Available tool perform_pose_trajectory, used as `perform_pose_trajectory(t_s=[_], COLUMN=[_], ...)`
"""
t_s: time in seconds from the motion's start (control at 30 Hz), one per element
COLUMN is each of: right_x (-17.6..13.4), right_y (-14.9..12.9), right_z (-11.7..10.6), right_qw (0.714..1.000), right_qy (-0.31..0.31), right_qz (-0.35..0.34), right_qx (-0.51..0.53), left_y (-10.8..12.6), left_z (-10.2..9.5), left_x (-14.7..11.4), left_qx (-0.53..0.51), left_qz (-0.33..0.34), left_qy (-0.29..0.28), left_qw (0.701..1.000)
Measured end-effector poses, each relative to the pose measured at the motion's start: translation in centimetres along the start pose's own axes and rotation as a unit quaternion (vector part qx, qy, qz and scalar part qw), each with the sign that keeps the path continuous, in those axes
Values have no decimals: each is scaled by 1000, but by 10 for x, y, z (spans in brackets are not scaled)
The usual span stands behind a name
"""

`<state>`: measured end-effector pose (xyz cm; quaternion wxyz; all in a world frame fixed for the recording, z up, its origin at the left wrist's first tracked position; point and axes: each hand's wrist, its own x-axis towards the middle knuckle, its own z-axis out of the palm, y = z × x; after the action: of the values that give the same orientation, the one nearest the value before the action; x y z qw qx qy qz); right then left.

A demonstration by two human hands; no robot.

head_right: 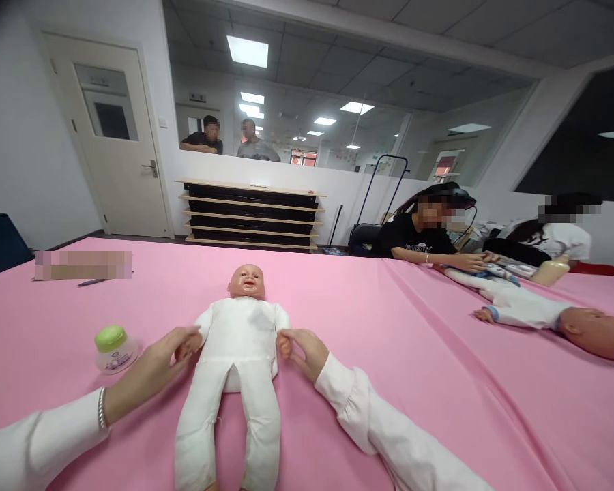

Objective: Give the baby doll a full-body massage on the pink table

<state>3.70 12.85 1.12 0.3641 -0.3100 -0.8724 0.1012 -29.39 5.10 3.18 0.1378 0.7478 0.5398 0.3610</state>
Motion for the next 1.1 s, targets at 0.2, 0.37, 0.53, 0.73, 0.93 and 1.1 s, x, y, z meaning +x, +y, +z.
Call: perform_pose_trajectory(t_s=[0.2,0.37,0.53,0.73,0.93,1.1], right_x=[86,138,142,134,133,117], right_y=[17,54,73,74,73,69], right_z=[6,35,54,58,58,53], right_qw=[973,919,902,907,915,918], right_qy=[156,191,147,107,97,153], right_qz=[152,343,405,406,391,365], right_qx=[77,32,21,11,3,-5], left_y=[13,-10,-46,-81,-78,-77], left_z=[-4,29,61,73,77,69], left_x=[88,152,177,174,173,159], left_qx=[-43,7,57,64,58,35], left_qz=[-78,-137,-156,-186,-194,-240], left_qy=[154,189,135,43,49,109], left_qw=[984,972,977,980,978,964])
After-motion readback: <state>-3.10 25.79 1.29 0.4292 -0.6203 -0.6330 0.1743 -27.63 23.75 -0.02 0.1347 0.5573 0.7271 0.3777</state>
